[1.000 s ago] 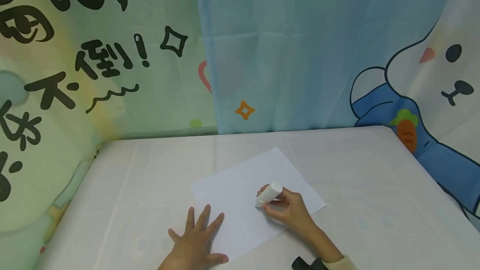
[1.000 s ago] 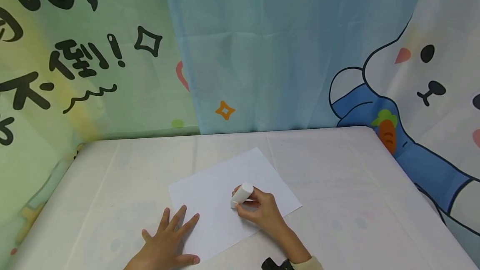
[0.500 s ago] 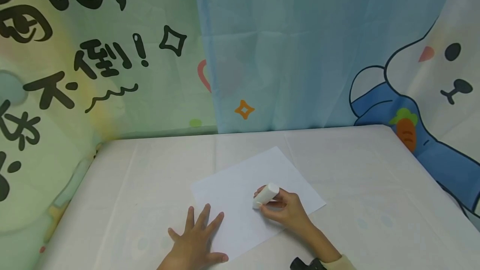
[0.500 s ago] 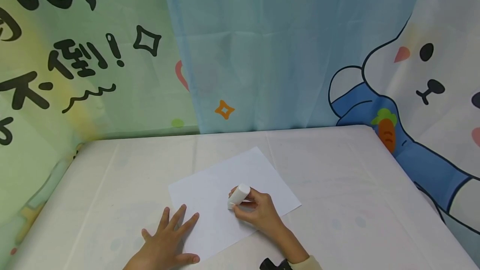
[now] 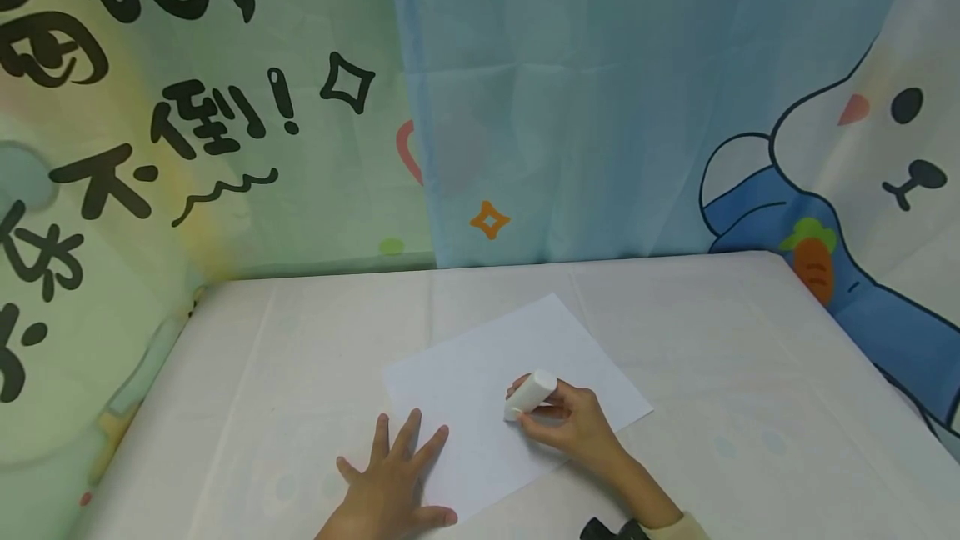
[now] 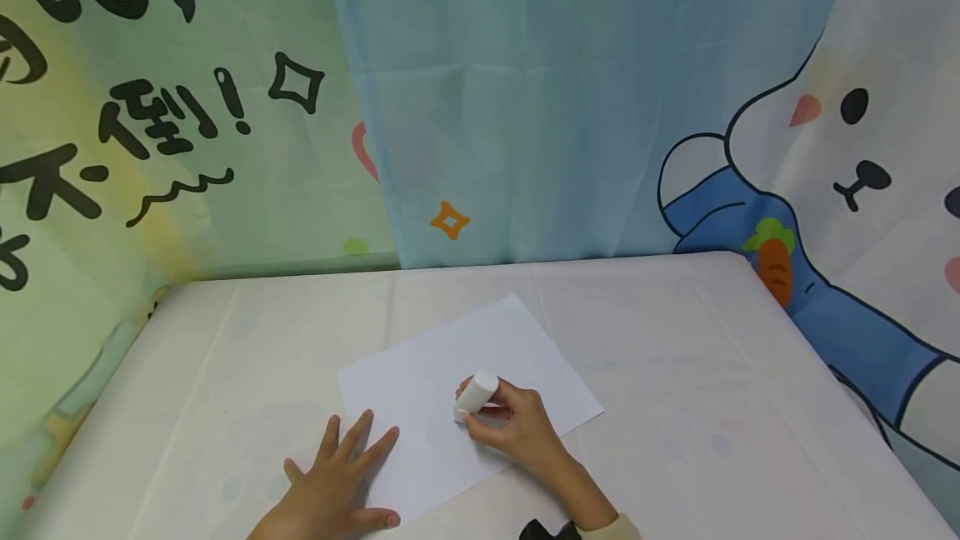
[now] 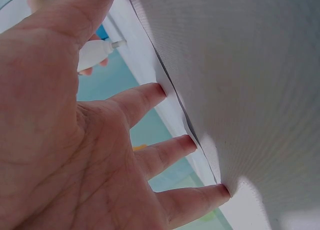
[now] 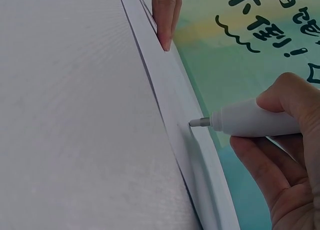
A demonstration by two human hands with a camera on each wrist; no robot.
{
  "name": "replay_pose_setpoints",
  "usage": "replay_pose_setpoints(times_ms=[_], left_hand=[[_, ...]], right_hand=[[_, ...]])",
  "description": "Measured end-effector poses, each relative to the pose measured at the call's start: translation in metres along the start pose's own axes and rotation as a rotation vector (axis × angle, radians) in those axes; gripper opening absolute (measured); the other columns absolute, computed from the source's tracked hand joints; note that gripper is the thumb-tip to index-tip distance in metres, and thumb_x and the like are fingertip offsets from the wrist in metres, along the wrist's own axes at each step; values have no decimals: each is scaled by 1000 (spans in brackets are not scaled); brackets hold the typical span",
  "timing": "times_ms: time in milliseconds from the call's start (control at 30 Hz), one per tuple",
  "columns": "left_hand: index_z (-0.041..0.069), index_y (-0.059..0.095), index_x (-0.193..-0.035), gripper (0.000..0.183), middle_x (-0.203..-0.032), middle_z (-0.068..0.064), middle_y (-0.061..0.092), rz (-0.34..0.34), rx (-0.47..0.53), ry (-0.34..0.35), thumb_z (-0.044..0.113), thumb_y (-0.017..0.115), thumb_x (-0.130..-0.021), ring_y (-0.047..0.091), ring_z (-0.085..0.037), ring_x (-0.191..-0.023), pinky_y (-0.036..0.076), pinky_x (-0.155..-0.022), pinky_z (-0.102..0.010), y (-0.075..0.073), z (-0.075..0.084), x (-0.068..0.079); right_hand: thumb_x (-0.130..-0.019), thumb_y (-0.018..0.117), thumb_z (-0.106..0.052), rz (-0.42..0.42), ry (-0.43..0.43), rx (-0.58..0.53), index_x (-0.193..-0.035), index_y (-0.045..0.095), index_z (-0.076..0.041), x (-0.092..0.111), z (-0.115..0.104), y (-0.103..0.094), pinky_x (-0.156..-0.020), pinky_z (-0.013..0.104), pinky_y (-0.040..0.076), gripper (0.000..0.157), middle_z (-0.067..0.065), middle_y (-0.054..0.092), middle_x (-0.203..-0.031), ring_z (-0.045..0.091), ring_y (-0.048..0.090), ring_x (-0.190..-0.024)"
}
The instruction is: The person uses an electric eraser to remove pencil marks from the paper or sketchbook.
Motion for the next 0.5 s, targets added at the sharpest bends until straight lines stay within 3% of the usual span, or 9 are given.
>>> replay_pose_setpoints(times_ms=[500], left_hand=[[29,32,-143,91,-152,-14,25,-3,-6,-11,67,64,-67,18,-56,-133,24,-73,-85,1,-1,-1]], right_hand=[[-74,69,12,-22,-30,-11,-105,60,7,-1,-5,3,-70,29,57,33,23,66,-99,1,63,-95]])
Point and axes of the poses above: each hand's wrist, its own x-axis away from the middle knuckle, its own y-axis out of the palm, z = x × y, the point moved 7 cm from there along -x, towards the middle knuckle
